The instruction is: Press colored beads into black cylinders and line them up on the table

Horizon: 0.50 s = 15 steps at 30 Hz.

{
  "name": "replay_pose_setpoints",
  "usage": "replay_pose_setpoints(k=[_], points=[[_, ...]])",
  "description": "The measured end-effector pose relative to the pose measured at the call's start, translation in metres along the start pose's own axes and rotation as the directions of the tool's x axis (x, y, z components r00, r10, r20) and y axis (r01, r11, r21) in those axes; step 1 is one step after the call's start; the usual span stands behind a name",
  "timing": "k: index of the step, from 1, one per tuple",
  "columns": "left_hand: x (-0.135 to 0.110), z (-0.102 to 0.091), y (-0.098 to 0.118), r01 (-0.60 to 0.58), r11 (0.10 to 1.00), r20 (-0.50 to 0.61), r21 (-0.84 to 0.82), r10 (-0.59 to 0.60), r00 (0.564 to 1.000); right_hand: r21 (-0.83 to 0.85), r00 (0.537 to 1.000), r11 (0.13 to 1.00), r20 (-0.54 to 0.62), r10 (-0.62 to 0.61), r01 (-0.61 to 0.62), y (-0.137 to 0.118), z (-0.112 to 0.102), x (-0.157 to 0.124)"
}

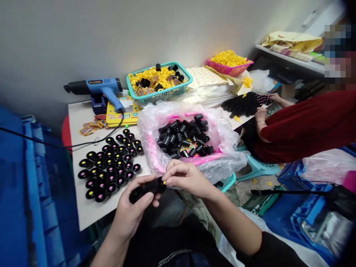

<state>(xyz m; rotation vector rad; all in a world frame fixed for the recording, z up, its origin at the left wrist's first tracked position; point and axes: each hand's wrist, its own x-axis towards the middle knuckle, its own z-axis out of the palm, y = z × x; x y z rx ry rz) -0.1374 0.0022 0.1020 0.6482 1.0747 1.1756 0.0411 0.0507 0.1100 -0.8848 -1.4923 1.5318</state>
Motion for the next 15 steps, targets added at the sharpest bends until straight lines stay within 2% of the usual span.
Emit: replay_pose_setpoints(k=[7,11,13,15], points=[[-0.003,-0.006,-0.002,0.001,1.0,0.007,0.009,-0.001,1.0,0.183,0.993,0.976,0.045,0.111,-0.118,0.01,0.01,0.003],[-0.003,-0.011,-0.002,-0.011,0.998,0.058,0.055,0.008,0.998,0.469,0.959,0.837,0.165,0.23,-0.281,0.018,0.02,0.001],[-0.003,-0.012,-0.002,-0.019,0.996,0.098,0.086,0.01,0.995,0.553,0.943,0.766,0.243,0.227,-0.327,0.021,0.025,-0.001],[-0.003,-0.012,-0.001,-0.013,0.995,0.139,0.098,-0.001,0.99,0.592,0.94,0.736,0.282,0.192,-0.328,0.024,0.027,-0.002]])
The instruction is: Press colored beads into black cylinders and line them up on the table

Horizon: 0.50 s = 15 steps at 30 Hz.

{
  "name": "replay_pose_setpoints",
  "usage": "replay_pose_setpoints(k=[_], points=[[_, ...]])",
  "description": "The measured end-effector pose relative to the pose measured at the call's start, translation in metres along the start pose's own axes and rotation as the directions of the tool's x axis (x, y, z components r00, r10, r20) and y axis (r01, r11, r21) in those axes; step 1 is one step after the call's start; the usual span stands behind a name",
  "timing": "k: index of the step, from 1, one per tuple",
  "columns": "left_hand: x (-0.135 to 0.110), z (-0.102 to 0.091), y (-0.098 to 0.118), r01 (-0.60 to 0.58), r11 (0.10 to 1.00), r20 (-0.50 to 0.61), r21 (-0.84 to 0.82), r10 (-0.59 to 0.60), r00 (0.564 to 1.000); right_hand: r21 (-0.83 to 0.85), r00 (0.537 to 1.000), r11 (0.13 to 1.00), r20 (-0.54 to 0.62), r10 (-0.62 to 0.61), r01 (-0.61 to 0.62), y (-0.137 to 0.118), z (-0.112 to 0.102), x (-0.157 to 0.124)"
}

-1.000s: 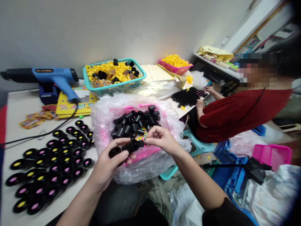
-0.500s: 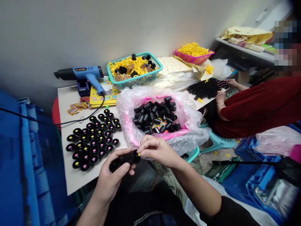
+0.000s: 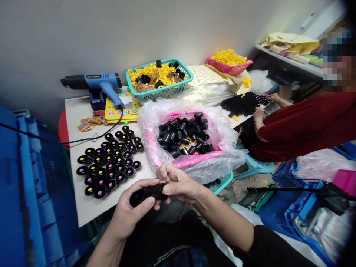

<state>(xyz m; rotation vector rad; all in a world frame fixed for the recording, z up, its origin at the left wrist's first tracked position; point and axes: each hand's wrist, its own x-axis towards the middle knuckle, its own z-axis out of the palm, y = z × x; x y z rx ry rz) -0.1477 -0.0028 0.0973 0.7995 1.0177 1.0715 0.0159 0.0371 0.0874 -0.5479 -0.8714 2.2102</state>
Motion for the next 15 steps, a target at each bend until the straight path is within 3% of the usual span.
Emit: replay_pose_setpoints(k=[3,8,12,15], points=[[-0.001,0.003,0.0,0.03,0.999,0.025,-0.039,-0.029,0.999,0.009,0.999,0.999,0.019,-0.051,0.05,0.004,-0.001,-0.001],[-0.005,0.006,-0.006,0.089,0.982,-0.038,-0.165,-0.096,0.995,-0.097,0.998,0.994,0.037,-0.054,0.058,0.009,-0.001,-0.006],[-0.012,0.002,-0.01,0.1,0.98,-0.047,-0.175,-0.11,0.993,-0.161,0.995,0.984,0.076,-0.071,0.082,0.015,0.004,-0.007],[-0.015,-0.006,-0.011,0.107,0.966,-0.089,-0.237,-0.132,0.987,-0.318,0.993,0.943,0.09,-0.07,0.096,0.011,0.009,-0.001]])
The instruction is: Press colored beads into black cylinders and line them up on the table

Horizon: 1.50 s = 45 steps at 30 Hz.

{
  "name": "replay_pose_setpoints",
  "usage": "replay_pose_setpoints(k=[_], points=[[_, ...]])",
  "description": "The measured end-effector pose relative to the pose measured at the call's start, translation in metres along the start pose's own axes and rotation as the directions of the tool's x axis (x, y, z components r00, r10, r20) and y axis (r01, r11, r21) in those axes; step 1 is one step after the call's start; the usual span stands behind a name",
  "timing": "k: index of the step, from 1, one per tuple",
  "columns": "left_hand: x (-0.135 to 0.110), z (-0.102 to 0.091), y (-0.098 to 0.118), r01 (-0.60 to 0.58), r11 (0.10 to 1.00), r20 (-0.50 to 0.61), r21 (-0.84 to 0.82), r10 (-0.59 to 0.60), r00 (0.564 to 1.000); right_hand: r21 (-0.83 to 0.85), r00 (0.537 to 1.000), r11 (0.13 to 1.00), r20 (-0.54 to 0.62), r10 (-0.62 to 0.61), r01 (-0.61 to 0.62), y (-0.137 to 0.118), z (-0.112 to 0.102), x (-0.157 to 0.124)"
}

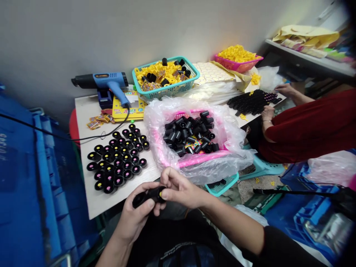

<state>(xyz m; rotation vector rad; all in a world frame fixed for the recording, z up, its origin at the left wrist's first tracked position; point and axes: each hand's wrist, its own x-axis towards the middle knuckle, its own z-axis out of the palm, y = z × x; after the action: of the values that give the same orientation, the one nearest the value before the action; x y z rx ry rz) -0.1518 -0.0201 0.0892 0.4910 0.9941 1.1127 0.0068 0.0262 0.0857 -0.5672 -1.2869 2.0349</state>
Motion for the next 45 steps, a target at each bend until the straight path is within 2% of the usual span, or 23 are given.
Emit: replay_pose_setpoints(k=[2,4,6,8,10,12,14,16,18,20,23,28,31,32,34,36,37,38,40,41,43,45], points=[[0.0,-0.006,0.002,0.008,0.999,-0.054,-0.047,-0.01,0.998,-0.287,0.999,0.957,0.008,-0.048,0.049,-0.009,0.001,0.009],[0.001,-0.012,0.005,-0.003,0.999,-0.108,-0.045,-0.002,0.994,-0.605,0.989,0.782,0.085,-0.122,0.149,-0.02,0.003,0.018],[0.001,-0.017,0.007,-0.002,1.0,-0.133,-0.011,0.0,0.991,-0.78,0.967,0.571,0.217,-0.135,0.254,-0.033,0.005,0.028],[0.002,-0.022,0.009,0.003,1.0,-0.147,0.01,-0.001,0.989,-0.83,0.939,0.444,0.327,-0.103,0.338,-0.044,0.006,0.038],[0.003,-0.026,0.008,-0.005,1.0,-0.177,0.005,0.005,0.984,-0.862,0.926,0.34,0.365,-0.096,0.375,-0.054,0.004,0.052],[0.004,-0.033,0.004,-0.046,0.999,-0.203,0.006,0.047,0.978,-0.918,0.938,0.196,0.328,-0.112,0.345,-0.06,-0.001,0.07],[0.006,-0.041,-0.001,-0.105,0.994,-0.195,0.032,0.109,0.975,-0.963,0.962,0.017,0.266,-0.063,0.267,-0.062,-0.009,0.092],[0.007,-0.051,-0.008,-0.158,0.986,-0.158,0.05,0.164,0.974,-0.962,0.973,-0.155,0.211,0.094,0.223,-0.058,-0.017,0.116],[0.007,-0.059,-0.014,-0.193,0.98,-0.121,0.05,0.197,0.973,-0.927,0.944,-0.281,0.165,0.287,0.248,-0.048,-0.023,0.136],[0.007,-0.064,-0.019,-0.219,0.974,-0.095,0.064,0.225,0.97,-0.887,0.911,-0.365,0.13,0.392,0.284,-0.038,-0.027,0.149],[0.006,-0.066,-0.022,-0.258,0.955,-0.095,0.143,0.273,0.957,-0.85,0.896,-0.42,0.127,0.425,0.319,-0.026,-0.03,0.16],[0.007,-0.059,-0.023,-0.251,0.942,-0.091,0.221,0.276,0.957,-0.847,0.896,-0.397,0.186,0.403,0.354,-0.013,-0.037,0.167],[0.011,-0.06,-0.026,-0.227,0.937,-0.07,0.267,0.253,0.965,-0.864,0.897,-0.308,0.296,0.327,0.397,-0.021,-0.041,0.164],[0.013,-0.062,-0.027,-0.219,0.932,-0.055,0.289,0.244,0.968,-0.878,0.904,-0.262,0.331,0.27,0.399,-0.029,-0.044,0.16],[0.017,-0.068,-0.032,-0.184,0.915,-0.036,0.358,0.211,0.977,-0.92,0.935,-0.168,0.344,0.08,0.353,-0.054,-0.052,0.144],[0.02,-0.074,-0.036,-0.132,0.892,-0.033,0.432,0.162,0.986,-0.967,0.957,-0.09,0.251,-0.144,0.24,-0.084,-0.066,0.119],[0.02,-0.074,-0.037,-0.109,0.883,-0.029,0.456,0.137,0.99,-0.985,0.961,-0.061,0.171,-0.218,0.162,-0.097,-0.076,0.106],[0.021,-0.074,-0.038,-0.09,0.878,-0.012,0.471,0.108,0.994,-0.996,0.967,-0.05,0.079,-0.241,0.069,-0.107,-0.087,0.092],[0.022,-0.067,-0.038,-0.077,0.873,0.039,0.482,0.067,0.997,-0.983,0.984,-0.109,-0.134,-0.121,-0.147,-0.115,-0.112,0.066],[0.023,-0.062,-0.038,-0.079,0.867,0.067,0.491,0.053,0.996,-0.957,0.971,-0.169,-0.237,-0.022,-0.237,-0.113,-0.124,0.055],[0.025,-0.05,-0.036,-0.096,0.849,0.107,0.52,0.046,0.993,-0.897,0.91,-0.284,-0.389,0.142,-0.339,-0.097,-0.144,0.038],[0.029,-0.039,-0.036,-0.123,0.826,0.122,0.549,0.067,0.99,-0.87,0.871,-0.325,-0.447,0.205,-0.37,-0.077,-0.157,0.029]])
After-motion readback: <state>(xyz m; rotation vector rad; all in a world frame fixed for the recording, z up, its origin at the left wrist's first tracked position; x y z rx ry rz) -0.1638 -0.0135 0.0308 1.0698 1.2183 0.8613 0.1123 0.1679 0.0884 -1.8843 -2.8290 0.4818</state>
